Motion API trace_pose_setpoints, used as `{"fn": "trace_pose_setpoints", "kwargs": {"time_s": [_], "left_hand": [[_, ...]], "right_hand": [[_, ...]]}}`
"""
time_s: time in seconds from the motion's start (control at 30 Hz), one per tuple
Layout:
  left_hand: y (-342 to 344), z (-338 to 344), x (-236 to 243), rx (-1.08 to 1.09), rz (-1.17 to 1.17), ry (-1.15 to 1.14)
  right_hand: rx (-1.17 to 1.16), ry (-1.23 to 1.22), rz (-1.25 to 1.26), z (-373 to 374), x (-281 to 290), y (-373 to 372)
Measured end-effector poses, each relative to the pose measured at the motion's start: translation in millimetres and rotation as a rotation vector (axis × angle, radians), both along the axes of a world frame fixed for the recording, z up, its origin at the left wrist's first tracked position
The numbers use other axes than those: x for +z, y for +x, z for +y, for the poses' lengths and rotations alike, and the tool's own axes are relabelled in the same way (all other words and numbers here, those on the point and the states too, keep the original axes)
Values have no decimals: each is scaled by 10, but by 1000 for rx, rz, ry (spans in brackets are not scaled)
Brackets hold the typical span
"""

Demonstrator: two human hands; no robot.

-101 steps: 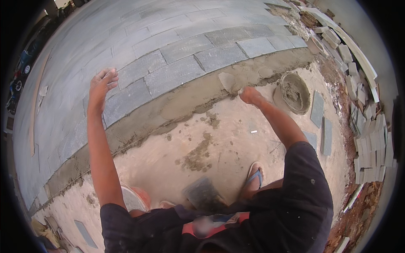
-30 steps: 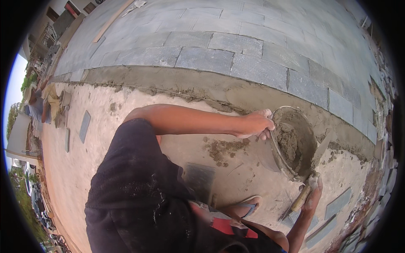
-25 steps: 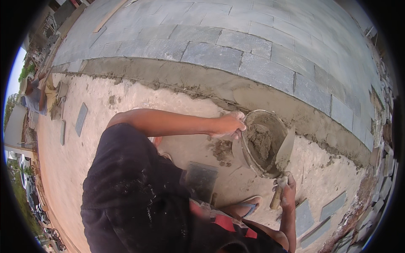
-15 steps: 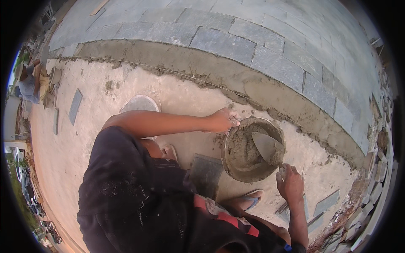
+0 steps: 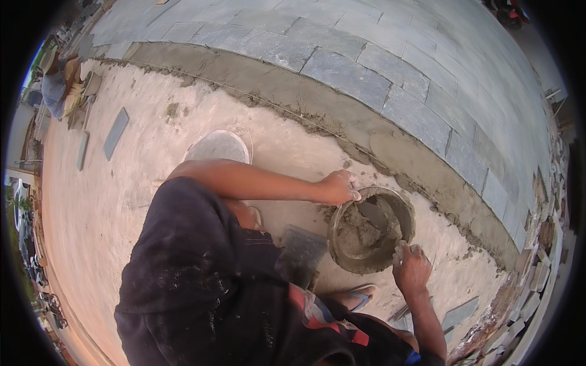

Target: The person applies cement onto the ground and spreads it using a trowel to prepare for placing floor tiles.

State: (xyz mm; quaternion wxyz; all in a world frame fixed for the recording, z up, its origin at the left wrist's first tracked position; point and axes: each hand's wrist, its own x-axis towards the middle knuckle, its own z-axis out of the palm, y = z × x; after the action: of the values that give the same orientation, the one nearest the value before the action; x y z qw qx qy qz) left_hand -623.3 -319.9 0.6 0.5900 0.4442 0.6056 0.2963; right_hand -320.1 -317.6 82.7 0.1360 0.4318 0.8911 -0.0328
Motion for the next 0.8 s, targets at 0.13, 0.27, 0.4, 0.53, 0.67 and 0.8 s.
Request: {"fn": "trace_pose_setpoints", "kwargs": {"time_s": [0.13,0.27,0.4,0.53,0.67,0.8], "left_hand": [[61,40,-153,40,212,184],[179,47,-126,29,258,199],[201,51,-83,-4,268,279],[94,68,-89,-12,162,192],[-109,79,-28,-27,118,50],[-252,133,-27,-86,28,-122]], "right_hand": [[-130,-119,36,62,-240,29],[-223,-515,366,-81,-594,15],[-502,-822,463,-130,-740,140],[-634,-873,569,-151,-561,228],[-561,-803,602,-32,-394,325],[-505,-748,605,168,-175,378]]}}
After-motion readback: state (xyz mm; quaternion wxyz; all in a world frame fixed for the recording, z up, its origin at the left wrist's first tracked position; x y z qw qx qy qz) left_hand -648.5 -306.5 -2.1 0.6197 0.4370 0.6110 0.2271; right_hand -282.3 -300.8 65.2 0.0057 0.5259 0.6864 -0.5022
